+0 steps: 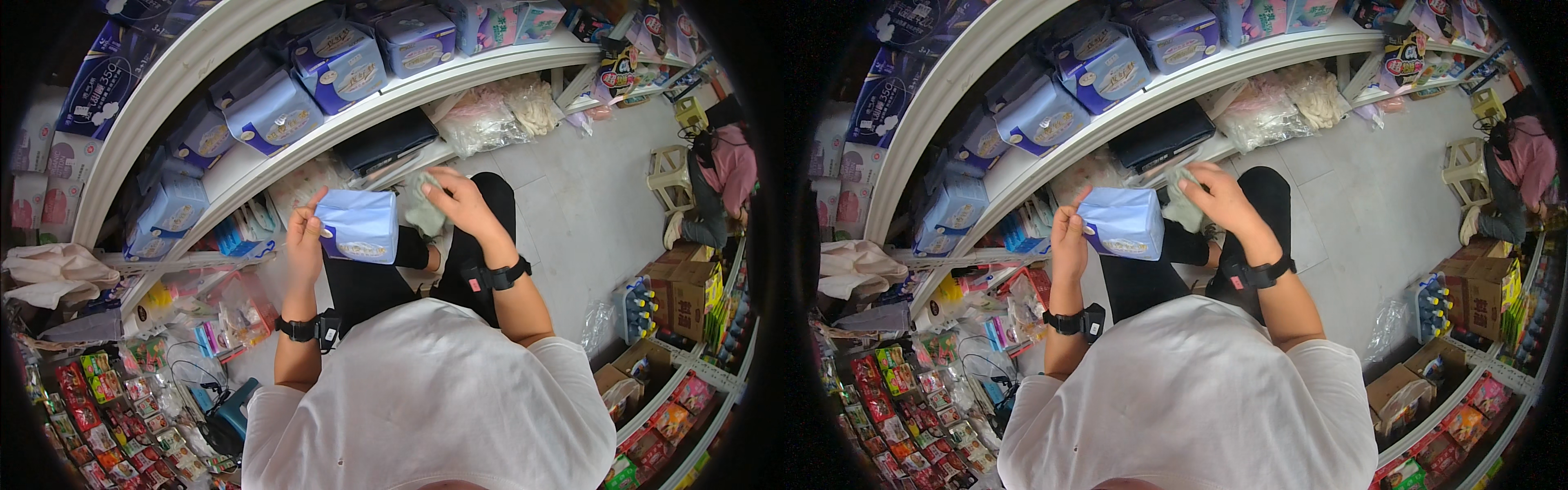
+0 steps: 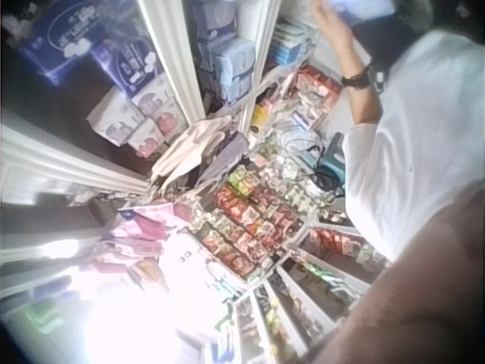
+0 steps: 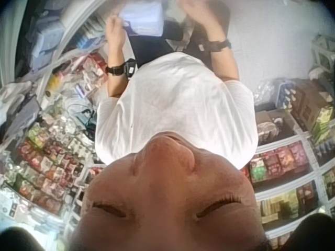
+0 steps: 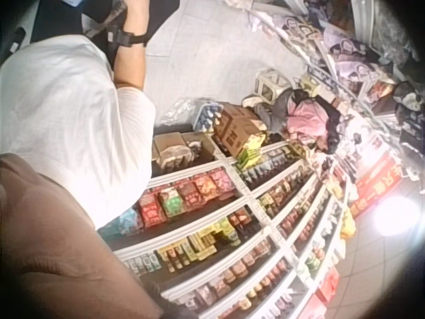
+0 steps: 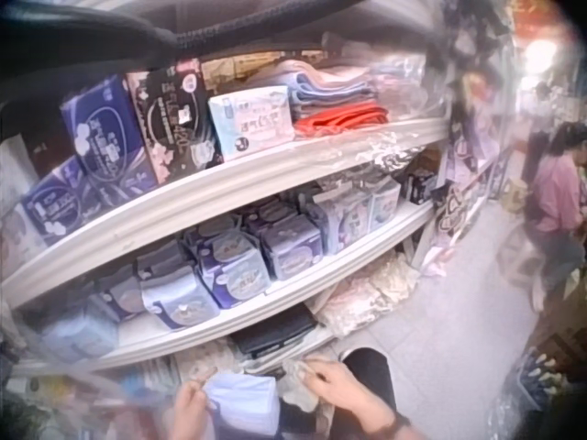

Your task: The person wipes various packaged items, including boxes and plastic bags, with a cloth while pulling them from a store shelf and organizing them in a bin.

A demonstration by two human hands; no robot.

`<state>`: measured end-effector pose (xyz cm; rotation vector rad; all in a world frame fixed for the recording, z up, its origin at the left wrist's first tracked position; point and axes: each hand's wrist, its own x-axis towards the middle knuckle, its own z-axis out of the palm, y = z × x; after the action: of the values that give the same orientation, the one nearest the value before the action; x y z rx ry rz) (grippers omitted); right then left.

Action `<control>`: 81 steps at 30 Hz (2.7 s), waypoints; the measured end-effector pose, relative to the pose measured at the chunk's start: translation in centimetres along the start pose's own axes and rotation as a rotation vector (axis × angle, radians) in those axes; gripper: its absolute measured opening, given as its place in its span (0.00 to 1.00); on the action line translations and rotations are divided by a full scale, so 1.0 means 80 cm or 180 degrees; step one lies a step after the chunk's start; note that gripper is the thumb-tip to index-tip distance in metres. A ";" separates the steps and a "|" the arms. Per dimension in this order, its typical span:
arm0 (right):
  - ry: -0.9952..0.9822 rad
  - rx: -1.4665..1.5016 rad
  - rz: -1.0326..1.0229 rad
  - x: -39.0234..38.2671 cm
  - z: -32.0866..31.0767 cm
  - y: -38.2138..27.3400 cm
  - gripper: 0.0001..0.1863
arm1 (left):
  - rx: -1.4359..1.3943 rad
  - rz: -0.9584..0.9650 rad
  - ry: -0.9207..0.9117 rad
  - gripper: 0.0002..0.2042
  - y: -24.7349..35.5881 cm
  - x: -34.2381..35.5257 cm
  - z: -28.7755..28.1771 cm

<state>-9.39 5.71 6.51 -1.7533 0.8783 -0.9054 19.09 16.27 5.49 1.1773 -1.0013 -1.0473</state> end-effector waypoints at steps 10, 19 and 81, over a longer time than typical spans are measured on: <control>-0.0380 -0.0159 -0.0830 -0.012 0.060 -0.041 0.27 | -0.1864 -0.0544 0.0584 0.14 -0.002 0.017 0.001; 0.0197 0.0356 0.0149 -0.014 0.027 0.009 0.20 | -0.1914 -0.0619 0.0787 0.16 -0.014 0.010 -0.021; -0.0391 -0.1612 -0.1170 0.000 0.093 -0.065 0.22 | 0.3230 0.0021 -0.0886 0.11 0.025 0.015 0.041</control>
<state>-2.08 10.29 9.26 -2.4403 0.7580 -0.8381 16.35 14.52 7.92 1.8461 -1.8645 -0.6846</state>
